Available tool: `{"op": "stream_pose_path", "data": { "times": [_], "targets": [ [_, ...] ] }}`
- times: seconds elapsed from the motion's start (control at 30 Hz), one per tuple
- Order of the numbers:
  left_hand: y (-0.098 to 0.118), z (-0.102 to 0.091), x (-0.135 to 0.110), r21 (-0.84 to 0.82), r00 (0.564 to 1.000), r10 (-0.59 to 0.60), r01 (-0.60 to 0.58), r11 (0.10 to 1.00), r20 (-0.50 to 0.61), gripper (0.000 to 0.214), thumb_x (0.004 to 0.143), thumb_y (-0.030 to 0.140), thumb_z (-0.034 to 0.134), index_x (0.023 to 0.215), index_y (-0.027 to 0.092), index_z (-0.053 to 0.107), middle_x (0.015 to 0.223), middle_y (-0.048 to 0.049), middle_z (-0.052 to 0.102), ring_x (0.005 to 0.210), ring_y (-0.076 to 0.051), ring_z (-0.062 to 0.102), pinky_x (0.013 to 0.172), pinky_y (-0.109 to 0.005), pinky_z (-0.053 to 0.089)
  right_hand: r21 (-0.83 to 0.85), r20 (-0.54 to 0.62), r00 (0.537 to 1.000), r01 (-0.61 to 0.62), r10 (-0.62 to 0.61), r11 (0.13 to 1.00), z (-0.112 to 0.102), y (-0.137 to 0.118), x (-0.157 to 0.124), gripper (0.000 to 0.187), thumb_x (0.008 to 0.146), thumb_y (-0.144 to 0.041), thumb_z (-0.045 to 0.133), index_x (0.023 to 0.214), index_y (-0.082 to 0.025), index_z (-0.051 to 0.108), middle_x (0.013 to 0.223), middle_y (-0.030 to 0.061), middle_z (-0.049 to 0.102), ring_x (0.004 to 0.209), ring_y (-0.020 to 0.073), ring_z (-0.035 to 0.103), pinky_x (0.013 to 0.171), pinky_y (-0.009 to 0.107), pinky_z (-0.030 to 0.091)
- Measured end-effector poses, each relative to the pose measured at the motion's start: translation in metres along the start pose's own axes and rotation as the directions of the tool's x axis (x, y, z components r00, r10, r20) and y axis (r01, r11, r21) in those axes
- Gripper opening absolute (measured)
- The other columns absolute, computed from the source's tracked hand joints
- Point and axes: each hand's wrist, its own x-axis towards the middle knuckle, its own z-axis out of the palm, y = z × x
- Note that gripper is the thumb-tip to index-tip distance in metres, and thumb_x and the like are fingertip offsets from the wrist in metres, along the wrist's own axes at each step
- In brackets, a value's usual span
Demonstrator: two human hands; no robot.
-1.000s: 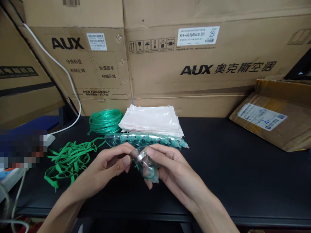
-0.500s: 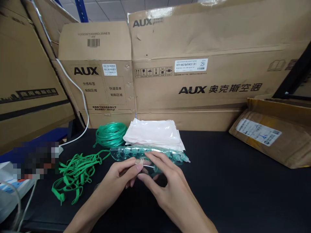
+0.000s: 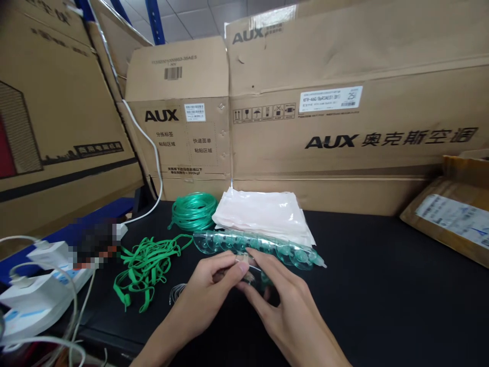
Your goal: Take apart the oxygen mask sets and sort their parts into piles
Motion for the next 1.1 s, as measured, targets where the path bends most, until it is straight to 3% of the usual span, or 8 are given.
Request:
{"op": "stream_pose_path", "data": {
  "times": [0.17,0.3,0.37,0.43,0.57,0.67,0.83,1.1],
  "targets": [
    [0.001,0.0,0.0,0.115,1.0,0.011,-0.008,0.993,-0.024,0.039,0.1,0.035,0.054,0.066,0.017,0.06,0.069,0.0041,0.046,0.062,-0.012,0.041,0.058,-0.026,0.033,-0.028,0.029,0.999,0.034,-0.034,0.999,0.002,0.007,0.0,0.039,0.089,-0.038,0.073,0.127,-0.03,0.071,0.126,0.0086,0.073,0.105,0.0338,0.073,0.062,0.035,0.065],
    [0.003,-0.016,0.0,0.363,0.994,0.054,-0.084,0.928,0.092,0.036,0.102,0.039,0.052,0.08,0.021,0.073,0.075,0.0017,0.063,0.067,-0.014,0.053,0.066,-0.026,0.039,-0.069,0.053,0.996,0.072,-0.068,0.995,0.005,0.018,0.003,0.035,0.092,-0.038,0.068,0.125,-0.027,0.072,0.124,0.0083,0.074,0.108,0.0321,0.073,0.072,0.036,0.066],
    [0.003,-0.034,-0.001,0.496,0.993,0.05,-0.098,0.863,0.109,0.029,0.102,0.043,0.054,0.101,0.026,0.078,0.092,0.0001,0.074,0.081,-0.018,0.064,0.079,-0.027,0.045,-0.105,0.028,0.998,0.055,-0.053,0.993,0.006,0.023,0.006,0.034,0.093,-0.039,0.067,0.124,-0.027,0.073,0.123,0.0076,0.075,0.11,0.0315,0.072,0.078,0.036,0.066],
    [0.0,-0.058,-0.002,0.631,0.999,0.033,-0.044,0.774,0.029,0.031,0.101,0.047,0.055,0.118,0.03,0.075,0.11,-0.0015,0.076,0.1,-0.023,0.068,0.093,-0.031,0.045,-0.139,0.002,1.0,0.016,-0.016,0.99,0.007,0.026,0.007,0.036,0.092,-0.043,0.065,0.123,-0.026,0.073,0.124,0.0069,0.074,0.113,0.0318,0.071,0.082,0.038,0.065],
    [-0.014,-0.111,-0.007,0.837,0.987,0.011,0.13,0.532,-0.16,0.039,0.1,0.047,0.055,0.126,0.024,0.071,0.125,-0.007,0.071,0.12,-0.032,0.059,0.104,-0.042,0.042,-0.171,0.011,0.999,-0.039,0.042,0.985,0.007,0.027,0.007,0.041,0.093,-0.049,0.063,0.124,-0.026,0.073,0.126,0.0067,0.074,0.114,0.0318,0.07,0.087,0.04,0.064],
    [-0.024,-0.14,-0.011,0.88,0.98,-0.059,0.196,0.433,-0.189,0.045,0.094,0.046,0.061,0.131,0.02,0.069,0.128,-0.009,0.07,0.122,-0.034,0.056,0.105,-0.044,0.043,-0.172,0.029,0.998,-0.053,0.059,0.984,0.008,0.026,0.007,0.044,0.092,-0.051,0.062,0.125,-0.025,0.073,0.126,0.0075,0.074,0.116,0.0327,0.069,0.099,0.045,0.059],
    [-0.035,-0.155,-0.013,0.875,0.976,-0.151,0.208,0.438,-0.157,0.041,0.091,0.04,0.062,0.127,0.024,0.072,0.124,-0.007,0.073,0.121,-0.031,0.059,0.104,-0.042,0.044,-0.174,0.016,0.995,-0.091,0.095,0.98,0.007,0.024,0.007,0.049,0.089,-0.057,0.063,0.125,-0.026,0.073,0.128,0.0082,0.073,0.122,0.0348,0.066,0.107,0.052,0.052],
    [-0.031,-0.154,-0.009,0.884,0.987,-0.089,0.161,0.438,-0.136,0.035,0.091,0.031,0.053,0.116,0.026,0.077,0.114,-0.0059,0.076,0.108,-0.029,0.063,0.097,-0.039,0.046,-0.168,0.031,0.995,-0.085,0.091,0.982,0.005,0.021,0.007,0.049,0.09,-0.055,0.062,0.125,-0.023,0.073,0.129,0.0096,0.073,0.121,0.0335,0.066,0.106,0.051,0.053]
  ]
}}
